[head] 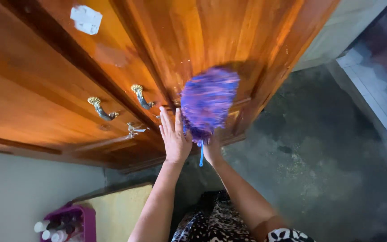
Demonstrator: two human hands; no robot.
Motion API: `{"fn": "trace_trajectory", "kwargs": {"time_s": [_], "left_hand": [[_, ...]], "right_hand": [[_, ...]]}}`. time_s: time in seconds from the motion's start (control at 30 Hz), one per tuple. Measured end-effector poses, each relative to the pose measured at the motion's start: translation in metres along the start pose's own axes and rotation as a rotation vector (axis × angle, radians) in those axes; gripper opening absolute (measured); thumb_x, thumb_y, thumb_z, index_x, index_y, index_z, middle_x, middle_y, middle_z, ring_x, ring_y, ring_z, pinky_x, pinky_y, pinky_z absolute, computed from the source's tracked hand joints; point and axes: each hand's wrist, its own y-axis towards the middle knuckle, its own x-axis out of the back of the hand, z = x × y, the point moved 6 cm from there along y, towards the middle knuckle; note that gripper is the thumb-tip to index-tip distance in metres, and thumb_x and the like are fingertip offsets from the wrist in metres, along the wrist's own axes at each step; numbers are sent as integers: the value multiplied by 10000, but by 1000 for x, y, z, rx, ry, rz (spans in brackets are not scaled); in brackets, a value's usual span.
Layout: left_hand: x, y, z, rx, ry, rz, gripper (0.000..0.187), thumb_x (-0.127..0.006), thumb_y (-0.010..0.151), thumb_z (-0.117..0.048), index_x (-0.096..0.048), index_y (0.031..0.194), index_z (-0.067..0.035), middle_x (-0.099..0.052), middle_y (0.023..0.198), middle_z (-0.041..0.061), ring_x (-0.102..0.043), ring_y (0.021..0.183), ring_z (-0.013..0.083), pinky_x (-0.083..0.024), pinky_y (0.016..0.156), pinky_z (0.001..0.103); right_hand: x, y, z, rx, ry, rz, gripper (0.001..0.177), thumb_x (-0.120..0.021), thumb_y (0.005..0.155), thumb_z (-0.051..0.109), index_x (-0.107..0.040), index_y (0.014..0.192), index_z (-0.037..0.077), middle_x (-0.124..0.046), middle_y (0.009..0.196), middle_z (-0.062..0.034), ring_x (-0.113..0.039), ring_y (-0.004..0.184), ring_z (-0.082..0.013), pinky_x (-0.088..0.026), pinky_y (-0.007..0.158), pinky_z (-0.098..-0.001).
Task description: The person uses a feather duster to wipe dust from a bedsheet, pillows, a small bedside table, and a wooden wardrobe. The person moves the duster across each surface in sequence, covering the bed, then the table, then the wardrobe doors.
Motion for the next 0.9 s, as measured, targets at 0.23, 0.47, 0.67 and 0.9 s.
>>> {"fn": "trace_trajectory", "kwargs": {"time_s": [0.23,0.47,0.67,0.9], "left_hand": [[21,20,-39,-149,-32,-49,955,-759,781,-192,-297,1615,-119,-78,1684,292,-116,1558,461,-299,1159,646],[17,32,-49,-145,22,-78,1044,-781,743,-191,-248,1641,-180,-76,1691,266,-102,1558,465,-314,1139,673],[8,35,-59,-136,73,-100,1085,-821,698,-235,-272,1631,-172,-100,1677,294,-108,1554,478,-294,1137,697],[-28,28,-102,-418,148,-56,991,-740,718,-211,-323,1616,-231,-191,1705,181,-175,1564,421,-281,1147,673]], "right_hand": [[-32,-8,-19,-405,1080,171,315,-602,923,330,-728,944,41,-702,940,-129,-673,873,-338,-592,788,-469],[-38,-16,-46,-450,307,54,193,-657,911,176,-713,897,-8,-716,845,-221,-705,890,-397,-533,814,-495],[-179,-129,-76,-1256,2203,-142,359,-513,1044,286,-524,1318,53,-613,1246,-380,-585,1114,-661,-483,878,-825],[-72,-64,-53,-1214,2206,-72,371,-493,1056,272,-517,1348,44,-611,1267,-348,-569,1172,-622,-468,939,-785]]}}
